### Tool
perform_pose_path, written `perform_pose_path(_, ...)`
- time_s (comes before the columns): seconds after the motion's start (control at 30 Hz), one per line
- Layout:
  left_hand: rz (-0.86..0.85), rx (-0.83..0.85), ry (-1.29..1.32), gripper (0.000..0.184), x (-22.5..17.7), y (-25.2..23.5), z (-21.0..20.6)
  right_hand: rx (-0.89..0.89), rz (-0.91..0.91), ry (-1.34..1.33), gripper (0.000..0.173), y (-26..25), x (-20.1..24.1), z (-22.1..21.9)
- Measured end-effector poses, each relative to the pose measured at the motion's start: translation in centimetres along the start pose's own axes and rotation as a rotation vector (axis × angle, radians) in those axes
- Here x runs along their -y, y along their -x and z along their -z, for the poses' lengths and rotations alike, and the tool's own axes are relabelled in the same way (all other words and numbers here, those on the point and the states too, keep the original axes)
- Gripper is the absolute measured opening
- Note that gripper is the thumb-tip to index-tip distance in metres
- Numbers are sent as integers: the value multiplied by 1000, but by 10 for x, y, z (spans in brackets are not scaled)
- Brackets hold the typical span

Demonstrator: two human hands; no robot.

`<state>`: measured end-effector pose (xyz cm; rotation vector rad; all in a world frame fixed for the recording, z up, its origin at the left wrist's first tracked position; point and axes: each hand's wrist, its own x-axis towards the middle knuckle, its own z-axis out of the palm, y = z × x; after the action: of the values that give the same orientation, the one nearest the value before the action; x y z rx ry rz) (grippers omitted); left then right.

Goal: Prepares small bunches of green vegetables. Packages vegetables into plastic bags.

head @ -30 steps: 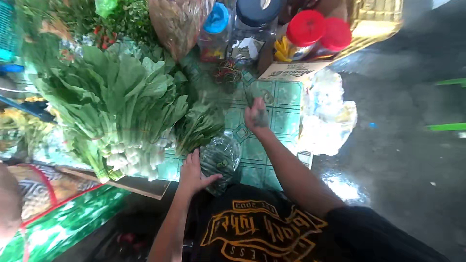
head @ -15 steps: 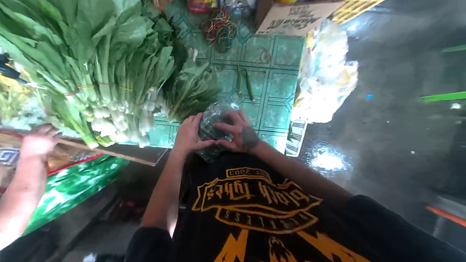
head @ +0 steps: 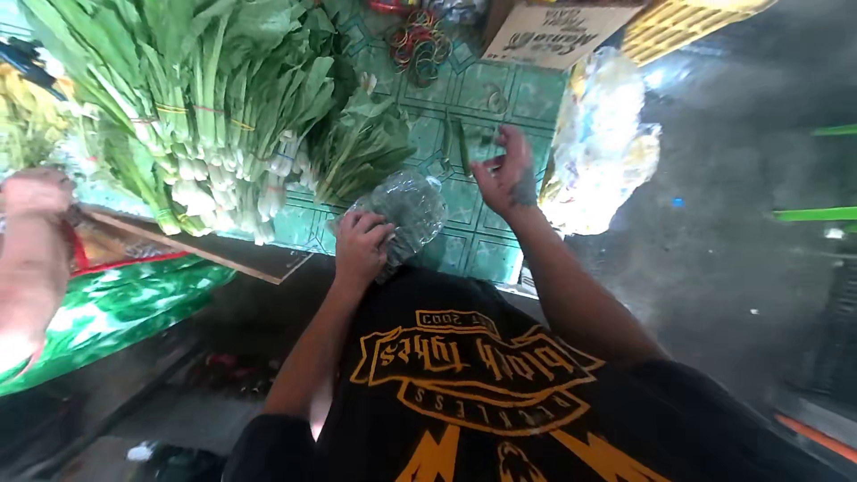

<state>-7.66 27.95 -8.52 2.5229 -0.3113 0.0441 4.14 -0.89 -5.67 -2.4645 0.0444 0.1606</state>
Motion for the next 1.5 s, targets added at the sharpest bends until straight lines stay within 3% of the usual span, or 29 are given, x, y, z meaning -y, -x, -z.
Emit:
perform_pose_path(0.03, -14, 2, 11, 15, 3, 0, 1, -17, 42, 34, 63, 4, 10, 1)
perform_pose_path(0.1, -42, -2, 17, 14, 11, -2, 2, -11, 298, 44, 49, 23, 25, -12)
perform_pose_path(0.17, -36, 0, 31, 17, 15, -4, 3, 119, 555, 8, 37, 45, 28, -44)
perform_pose_path(0.23, -2, -4, 60, 23, 17, -5, 4, 182, 654, -30, 28, 60, 23, -76)
perform_pose_path(0.3, 30, -22, 92, 22, 17, -5, 3, 101, 647, -107, 14, 62, 19, -92)
perform_pose_path(0.37, 33, -30, 104, 21, 14, -1, 3, 52, 645, -97, 14, 65, 22, -99)
perform_pose_path(0.47, 33, -8, 81, 24, 7, -3, 1, -38, 739, 143, 16, 69, 25, -107)
perform_pose_path(0.57, 22, -15, 1, 30, -2, -1, -3, -1, 742, 270, 20, 66, 31, -106)
perform_pose_path(0.8, 6, -167, -98, 20, -18, 11, -28, -11, 682, 219, 21, 72, 38, -101)
perform_pose_path(0.97, -7, -124, -122, 20, -18, -3, -27, 62, 607, 108, 16, 66, 38, -86)
perform_pose_path(1.1, 55, -140, 7, 20, -5, 1, -21, 116, 588, -15, 40, 68, 14, -77)
perform_pose_path(1.2, 67, -146, 48, 22, 0, 3, -19, 102, 548, -55, 46, 74, 0, -76)
perform_pose_path(1.43, 50, -165, 49, 21, 1, 2, -22, 47, 601, -79, 14, 67, -15, -70)
perform_pose_path(1.5, 53, -140, 30, 23, -2, 1, -20, 23, 660, 22, 15, 63, -14, -72)
